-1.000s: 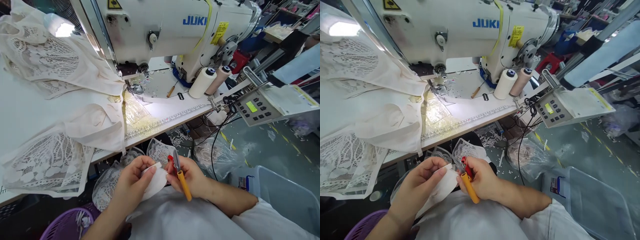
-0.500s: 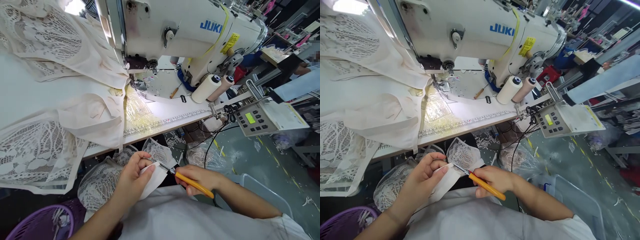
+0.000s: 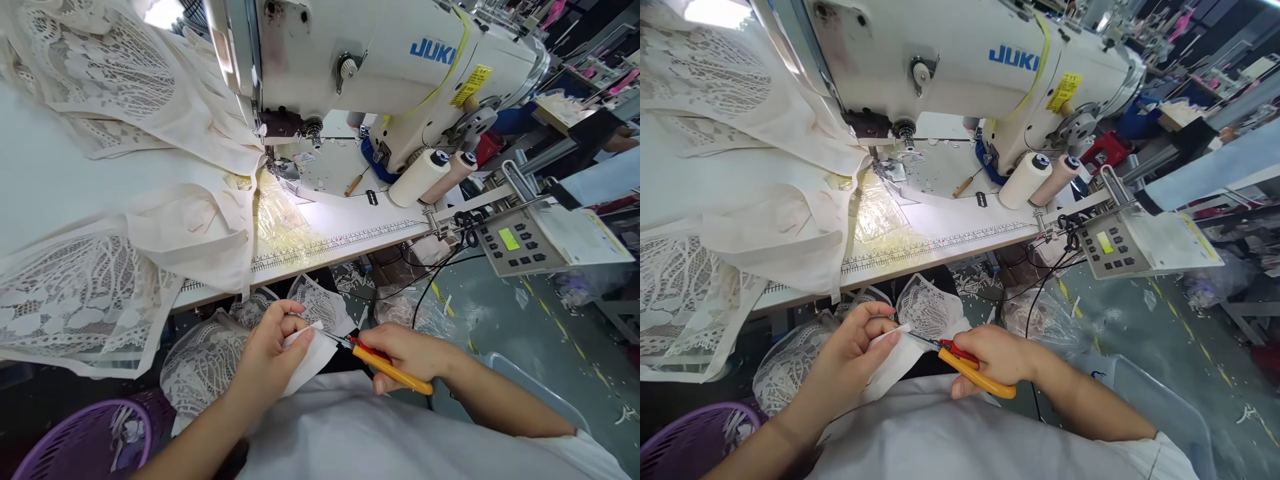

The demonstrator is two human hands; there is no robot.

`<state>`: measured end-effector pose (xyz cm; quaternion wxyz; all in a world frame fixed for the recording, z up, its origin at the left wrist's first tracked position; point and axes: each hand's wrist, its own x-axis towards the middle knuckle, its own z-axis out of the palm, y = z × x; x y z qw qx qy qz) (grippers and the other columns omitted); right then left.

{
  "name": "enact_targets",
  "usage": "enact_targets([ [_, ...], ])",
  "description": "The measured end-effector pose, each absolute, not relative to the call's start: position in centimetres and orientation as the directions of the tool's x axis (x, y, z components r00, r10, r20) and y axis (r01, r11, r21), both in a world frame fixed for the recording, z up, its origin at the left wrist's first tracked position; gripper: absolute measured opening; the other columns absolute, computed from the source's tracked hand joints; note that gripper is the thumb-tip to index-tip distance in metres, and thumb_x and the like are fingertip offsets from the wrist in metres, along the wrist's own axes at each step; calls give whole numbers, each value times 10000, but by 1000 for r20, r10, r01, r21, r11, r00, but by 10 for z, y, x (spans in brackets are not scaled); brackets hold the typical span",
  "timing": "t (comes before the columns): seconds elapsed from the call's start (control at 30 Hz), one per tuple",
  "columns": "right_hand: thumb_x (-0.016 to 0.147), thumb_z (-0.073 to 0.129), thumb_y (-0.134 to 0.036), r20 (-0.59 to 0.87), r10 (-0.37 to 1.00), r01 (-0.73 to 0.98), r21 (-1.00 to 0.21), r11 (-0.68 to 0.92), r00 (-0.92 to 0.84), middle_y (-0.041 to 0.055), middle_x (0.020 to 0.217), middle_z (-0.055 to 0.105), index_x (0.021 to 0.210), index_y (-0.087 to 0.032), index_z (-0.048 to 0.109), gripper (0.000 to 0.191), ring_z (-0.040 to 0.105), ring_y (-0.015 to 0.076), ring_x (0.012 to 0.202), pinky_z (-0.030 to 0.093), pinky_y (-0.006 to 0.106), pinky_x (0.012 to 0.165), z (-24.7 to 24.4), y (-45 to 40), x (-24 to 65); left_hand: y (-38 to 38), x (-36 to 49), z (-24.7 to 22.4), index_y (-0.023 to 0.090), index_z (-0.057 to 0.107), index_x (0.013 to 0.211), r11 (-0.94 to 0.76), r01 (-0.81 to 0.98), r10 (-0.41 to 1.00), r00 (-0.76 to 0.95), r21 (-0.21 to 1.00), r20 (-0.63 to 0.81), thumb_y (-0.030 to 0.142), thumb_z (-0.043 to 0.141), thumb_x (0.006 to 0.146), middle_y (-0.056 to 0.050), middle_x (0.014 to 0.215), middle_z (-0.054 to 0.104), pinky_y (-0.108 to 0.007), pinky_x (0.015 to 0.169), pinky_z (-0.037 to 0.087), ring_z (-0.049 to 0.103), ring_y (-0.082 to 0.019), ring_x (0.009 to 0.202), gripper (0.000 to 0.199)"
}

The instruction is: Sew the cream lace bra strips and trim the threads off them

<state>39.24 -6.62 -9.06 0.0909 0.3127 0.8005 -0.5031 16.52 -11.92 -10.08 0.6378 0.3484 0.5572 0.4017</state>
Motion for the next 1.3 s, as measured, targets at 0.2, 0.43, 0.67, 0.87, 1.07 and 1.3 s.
enact_targets([
  [0.2, 794, 486, -618, -452, 424, 584, -769, 261, -785, -53, 560, 360, 649, -227, 316, 450, 307, 101, 487, 231, 233, 462, -91, -67, 393, -117, 162, -96, 213, 522, 924, 478, -161, 879, 71, 864, -472, 385, 677, 701, 31, 663, 604, -203, 463, 358, 480, -105, 495, 322],
  [0.43, 739, 640, -517, -483, 473, 663, -656, 361, -736, -59, 582, 346, 637, -223, 286, 471, 274, 92, 500, 207, 234, 482, -93, -69, 391, -114, 160, -98, 173, 629, 632, 486, -9, 863, 165, 874, -478, 444, 613, 698, -5, 558, 529, -216, 437, 319, 417, -123, 499, 280],
  [0.67, 652, 711, -621, -575, 420, 711, -584, 391, -703, -68, 595, 376, 639, -213, 313, 571, 300, 83, 513, 221, 222, 486, -89, -64, 389, -111, 164, -95, 161, 585, 547, 587, -99, 806, 165, 804, -568, 468, 671, 614, 26, 487, 454, -178, 391, 250, 336, -79, 440, 326],
  [0.87, 748, 632, -577, -555, 453, 710, -623, 330, -698, -70, 555, 356, 621, -213, 298, 510, 291, 76, 479, 213, 220, 461, -98, -71, 391, -111, 165, -101, 157, 580, 525, 598, -155, 800, 174, 787, -574, 474, 713, 574, 30, 461, 452, -176, 383, 240, 330, -72, 418, 347],
  [1.07, 797, 531, -562, -471, 519, 661, -697, 276, -713, -69, 526, 309, 602, -216, 277, 471, 253, 77, 465, 193, 226, 444, -114, -81, 394, -113, 165, -100, 148, 583, 559, 615, -141, 787, 175, 776, -592, 462, 684, 597, 29, 474, 468, -174, 386, 253, 341, -74, 428, 331],
  [1.3, 771, 533, -694, -189, 717, 482, -846, 228, -671, -23, 635, 451, 685, -210, 384, 514, 383, 111, 547, 320, 240, 489, -116, -77, 383, -113, 160, -101, 146, 637, 628, 576, -143, 817, 136, 805, -560, 432, 713, 608, 21, 503, 507, -179, 397, 293, 379, -79, 433, 296],
])
